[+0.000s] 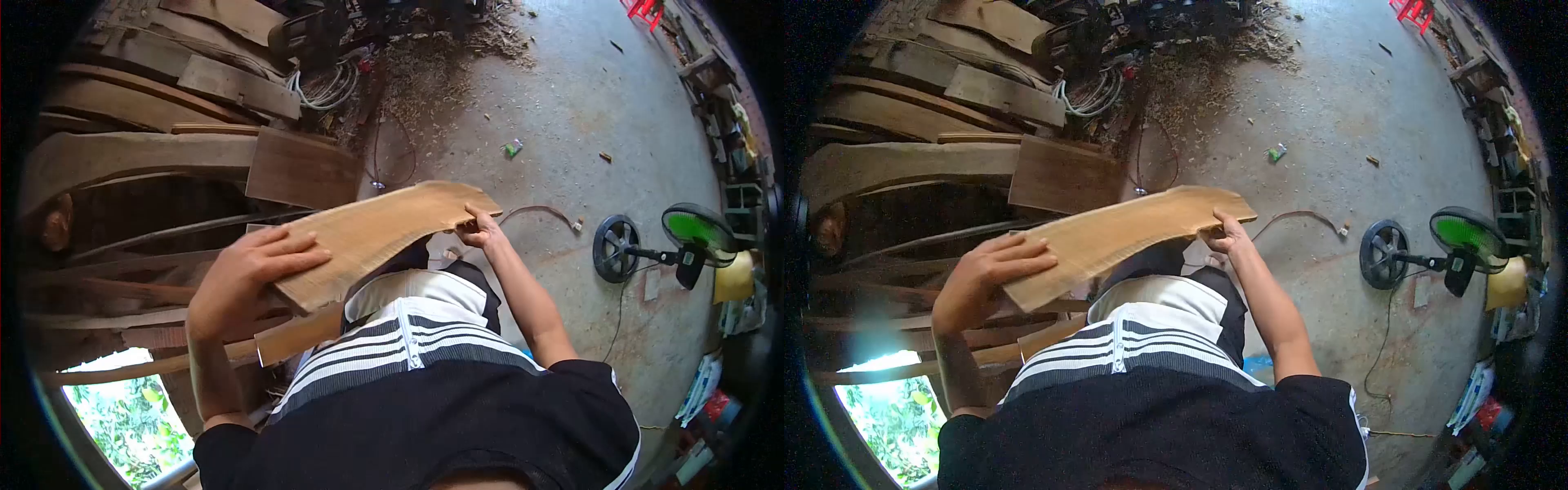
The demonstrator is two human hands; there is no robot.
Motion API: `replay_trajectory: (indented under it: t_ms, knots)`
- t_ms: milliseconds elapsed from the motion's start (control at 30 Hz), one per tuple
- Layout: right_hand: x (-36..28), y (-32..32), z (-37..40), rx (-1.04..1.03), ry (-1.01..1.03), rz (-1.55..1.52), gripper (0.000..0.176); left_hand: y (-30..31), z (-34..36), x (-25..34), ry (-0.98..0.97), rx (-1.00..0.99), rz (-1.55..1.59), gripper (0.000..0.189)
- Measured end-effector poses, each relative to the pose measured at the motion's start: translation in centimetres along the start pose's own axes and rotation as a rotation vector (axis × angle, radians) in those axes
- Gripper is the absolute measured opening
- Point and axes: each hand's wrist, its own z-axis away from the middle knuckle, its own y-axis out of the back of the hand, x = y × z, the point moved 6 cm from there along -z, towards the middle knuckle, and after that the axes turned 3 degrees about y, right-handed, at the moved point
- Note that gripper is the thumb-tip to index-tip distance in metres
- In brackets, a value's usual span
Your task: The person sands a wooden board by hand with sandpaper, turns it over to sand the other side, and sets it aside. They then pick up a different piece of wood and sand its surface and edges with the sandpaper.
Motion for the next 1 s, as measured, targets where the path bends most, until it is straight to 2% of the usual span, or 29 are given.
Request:
replay_trajectory:
  t_ms: [33, 67, 100, 133, 167, 233, 267, 333, 400, 467, 533, 567, 633, 667, 700, 767, 900, 933, 1000]
  knots:
    - [-0.9, -1.7, 0.8, -0.004, 0.068, 0.007, 0.04, 0.2, -0.5, -1.6, 0.024, -0.004, -0.011, 0.057]
    - [-1.5, -3.7, 1.9, -0.003, 0.032, 0.003, 0.024, 0.6, -0.6, -3.5, 0.051, 0.078, -0.074, 0.055]
    - [-3.1, -7.4, 1.8, -0.018, 0.043, 0.023, 0.024, 1.4, -1.7, -6.3, 0.085, 0.176, -0.142, 0.054]
    - [-3.8, -9.7, 2.4, -0.109, 0.092, -0.01, 0.023, 2.1, -2.1, -8.0, 0.122, 0.323, -0.171, 0.046]
    - [-4.7, -11.5, 2.7, -0.2, 0.143, -0.042, 0.021, 2.2, -2.3, -10.5, 0.142, 0.459, -0.162, 0.051]
    - [-7.5, -14.3, 1.4, -0.381, 0.15, -0.023, 0.019, 3.3, -3.9, -14.2, 0.264, 0.888, 0.124, 0.054]
    - [-8.9, -16.1, 1.6, -0.406, 0.201, -0.025, 0.022, 2.5, -5.6, -16.0, 0.262, 0.919, 0.136, 0.054]
    - [-10.9, -19.0, 2.1, -0.414, 0.259, -0.065, 0.027, -1.5, -7.4, -23.5, 0.253, 1.269, 1.371, 0.053]
    - [-13.6, -22.1, 3.1, -0.381, 0.316, -0.074, 0.03, -7.3, -11.3, -28.1, 0.326, 0.919, 1.947, 0.055]
    - [-16.5, -23.5, 3.6, -0.371, 0.393, -0.013, 0.03, -10.2, -15.0, -28.8, 0.252, 1.012, 1.869, 0.059]
    - [-19.4, -24.2, 4.4, -0.362, 0.438, 0.052, 0.029, -9.4, -17.9, -27.0, 0.471, 0.847, 2.103, 0.055]
    - [-20.7, -24.7, 5.3, -0.339, 0.447, 0.08, 0.029, -9.6, -18.9, -27.4, 0.458, 0.869, 2.121, 0.055]
    - [-22.5, -25.7, 6.3, -0.33, 0.465, 0.118, 0.028, -10.4, -21.2, -28.2, 0.511, 0.657, 2.163, 0.051]
    - [-23.7, -26.2, 6.2, -0.315, 0.478, 0.132, 0.027, -10.0, -22.7, -28.2, 0.644, 0.551, 2.009, 0.046]
    - [-24.7, -27.0, 5.9, -0.326, 0.472, 0.148, 0.027, -9.9, -24.1, -28.5, 0.64, 0.574, 2.014, 0.046]
    - [-26.8, -28.1, 4.7, -0.305, 0.47, 0.195, 0.026, -12.0, -26.2, -29.4, 0.868, 0.585, 1.933, 0.046]
    - [-31.1, -32.6, 1.1, -0.306, 0.375, 0.289, 0.027, -11.6, -29.3, -28.9, 0.835, 0.7, 2.082, 0.049]
    - [-32.2, -34.0, 0.3, -0.284, 0.365, 0.283, 0.027, -12.2, -30.0, -28.9, 0.87, 0.725, 2.125, 0.051]
    - [-34.4, -38.5, -0.3, -0.373, 0.353, 0.363, 0.03, -14.2, -30.7, -28.5, 0.979, 0.82, 2.104, 0.058]
